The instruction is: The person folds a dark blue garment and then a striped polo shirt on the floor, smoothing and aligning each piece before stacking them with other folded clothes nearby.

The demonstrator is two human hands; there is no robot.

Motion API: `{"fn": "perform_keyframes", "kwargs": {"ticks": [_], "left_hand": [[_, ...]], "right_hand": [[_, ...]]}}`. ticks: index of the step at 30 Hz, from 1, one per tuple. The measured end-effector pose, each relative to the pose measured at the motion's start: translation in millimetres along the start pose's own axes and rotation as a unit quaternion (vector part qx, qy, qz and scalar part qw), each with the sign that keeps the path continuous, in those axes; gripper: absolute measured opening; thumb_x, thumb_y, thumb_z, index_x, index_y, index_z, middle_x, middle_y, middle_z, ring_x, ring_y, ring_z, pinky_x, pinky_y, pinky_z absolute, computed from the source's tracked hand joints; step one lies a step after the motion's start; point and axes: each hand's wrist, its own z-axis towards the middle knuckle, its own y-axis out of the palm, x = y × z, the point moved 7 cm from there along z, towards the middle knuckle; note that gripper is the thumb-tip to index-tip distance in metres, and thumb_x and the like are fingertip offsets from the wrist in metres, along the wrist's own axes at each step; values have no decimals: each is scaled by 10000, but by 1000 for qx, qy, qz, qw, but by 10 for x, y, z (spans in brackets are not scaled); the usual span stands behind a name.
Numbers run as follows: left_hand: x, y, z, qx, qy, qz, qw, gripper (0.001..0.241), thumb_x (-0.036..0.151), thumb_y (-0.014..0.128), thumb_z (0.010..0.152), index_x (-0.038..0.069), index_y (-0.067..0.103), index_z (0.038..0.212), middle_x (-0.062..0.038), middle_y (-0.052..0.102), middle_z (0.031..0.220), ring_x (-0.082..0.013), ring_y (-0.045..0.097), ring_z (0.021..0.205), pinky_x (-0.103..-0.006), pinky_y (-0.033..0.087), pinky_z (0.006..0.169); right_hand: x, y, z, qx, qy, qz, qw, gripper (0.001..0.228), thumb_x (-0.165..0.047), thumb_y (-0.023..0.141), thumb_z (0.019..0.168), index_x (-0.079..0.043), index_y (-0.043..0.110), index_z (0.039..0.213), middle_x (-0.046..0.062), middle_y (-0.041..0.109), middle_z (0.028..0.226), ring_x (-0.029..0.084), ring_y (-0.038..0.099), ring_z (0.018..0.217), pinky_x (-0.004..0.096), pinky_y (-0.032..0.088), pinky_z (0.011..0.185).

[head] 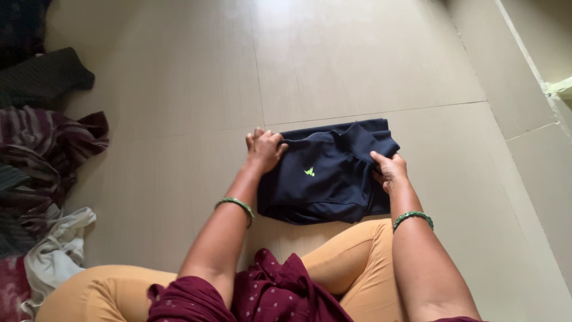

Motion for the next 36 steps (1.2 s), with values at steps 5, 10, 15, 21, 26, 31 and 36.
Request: {"fn": "perform_keyframes", "kwargs": {"ticks": [5, 10, 15, 21, 26, 31, 36], "left_hand": [[-251, -232, 2, -16, -26, -39, 999, 293, 470, 615, 1006, 211, 750, 1038, -4, 704, 1138, -239, 492, 1236, -474, 275, 1075], [129, -618, -447, 309, 79, -17, 948, 335, 295, 743, 887, 131, 743, 1179, -74, 657, 1207, -287, 505, 1199, -469, 322, 1010], [838, -442, -851, 244, 178, -125, 945, 221, 166, 810, 811, 179, 741, 1020, -21, 670, 1151, -238, 587, 1149, -412, 451, 973], [1258, -408, -1062, 177, 210, -191, 942, 347, 234, 851, 792, 147, 738, 1108, -18, 686, 1138, -235, 617, 1087, -388, 511, 935], [1445, -353, -1015, 147, 219, -157, 952, 568, 283, 876, 706, 91, 698, 1211, -65, 681, 1128, -260, 642, 1002, -393, 522, 889], [1592, -246, -806, 108, 150, -93, 978, 642, 210, 851, 690, 78, 661, 1289, -79, 656, 979, -268, 652, 924, -402, 531, 835], [1630, -258, -976, 261, 198, -108, 939, 248, 62, 700, 923, 86, 681, 1169, -76, 638, 967, -250, 667, 904, -375, 562, 792]], "right_hand": [[-57, 118, 145, -76, -75, 100, 989, 376, -306, 783, 863, -150, 663, 1184, -24, 693, 937, 116, 602, 711, 315, 548, 614], [-171, -122, -96, -32, -51, -180, 982, 449, -399, 807, 829, -98, 645, 1119, 46, 680, 910, 105, 627, 689, 279, 572, 582], [143, -54, -456, -184, 94, -451, 868, 711, -520, 887, 819, 123, 665, 1025, 102, 573, 816, 172, 461, 648, 296, 387, 480], [-220, 187, -735, -219, -40, -292, 930, 447, -235, 867, 741, -131, 690, 1138, -57, 713, 899, 64, 580, 707, 230, 470, 557], [-527, 254, -1061, -307, -89, -137, 938, 322, -208, 788, 915, -140, 715, 1221, -73, 647, 902, 34, 499, 686, 212, 422, 586], [-568, 283, -1223, -287, -18, -128, 949, 360, -211, 641, 935, -234, 606, 1293, 5, 741, 1054, 182, 736, 824, 326, 531, 659], [-633, 435, -1258, -311, -50, -68, 947, 346, -88, 543, 931, -134, 596, 1270, 21, 717, 1146, 192, 734, 1013, 390, 614, 863]]}}
